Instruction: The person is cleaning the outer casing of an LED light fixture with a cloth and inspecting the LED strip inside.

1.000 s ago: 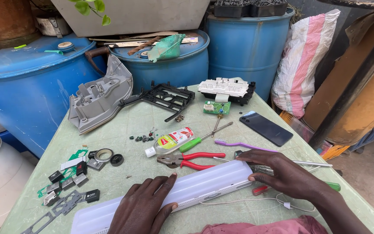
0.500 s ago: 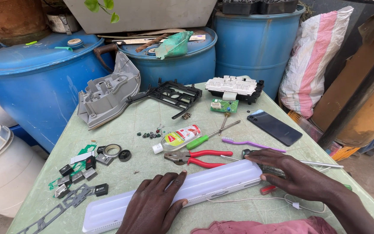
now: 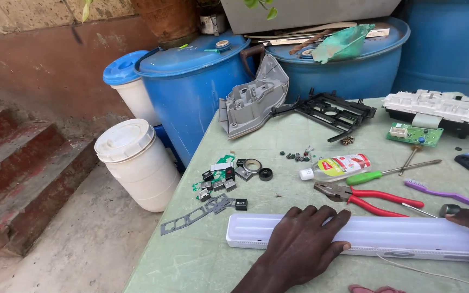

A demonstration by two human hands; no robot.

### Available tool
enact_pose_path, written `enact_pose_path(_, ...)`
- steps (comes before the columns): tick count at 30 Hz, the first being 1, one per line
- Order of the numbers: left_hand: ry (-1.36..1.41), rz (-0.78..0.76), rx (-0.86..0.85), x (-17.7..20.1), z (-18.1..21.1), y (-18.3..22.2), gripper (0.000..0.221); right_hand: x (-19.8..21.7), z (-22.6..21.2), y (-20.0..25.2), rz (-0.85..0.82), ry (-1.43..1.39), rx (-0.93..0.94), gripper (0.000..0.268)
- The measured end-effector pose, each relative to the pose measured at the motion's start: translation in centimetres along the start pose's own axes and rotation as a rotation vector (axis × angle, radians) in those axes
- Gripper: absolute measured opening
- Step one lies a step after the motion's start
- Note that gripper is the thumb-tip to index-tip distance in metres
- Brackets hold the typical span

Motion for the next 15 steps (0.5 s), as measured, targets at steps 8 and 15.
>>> enact_pose_path(8, 0.007, -0.017, 0.020, -0.4, -0.2, -0.1, 0.044, -1.7, 4.8, 0.0, 0.098, -0.075, 0.068, 0.077)
enact_pose_path(15, -0.045, -0.028, 0.037, -1.1, -0.3, -0.1, 0.045, -2.1, 4.6, 0.0, 0.106, 0.096, 0.163, 0.078)
Point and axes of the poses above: each hand's wrist, its own y-axis away from the middle knuckle, its own x-axis out of the back of the hand, z = x × y, the point moved 10 cm from there along -y, towards the middle knuckle, and after that the axes turned 6 degrees about -z, right-handed, at the moved point
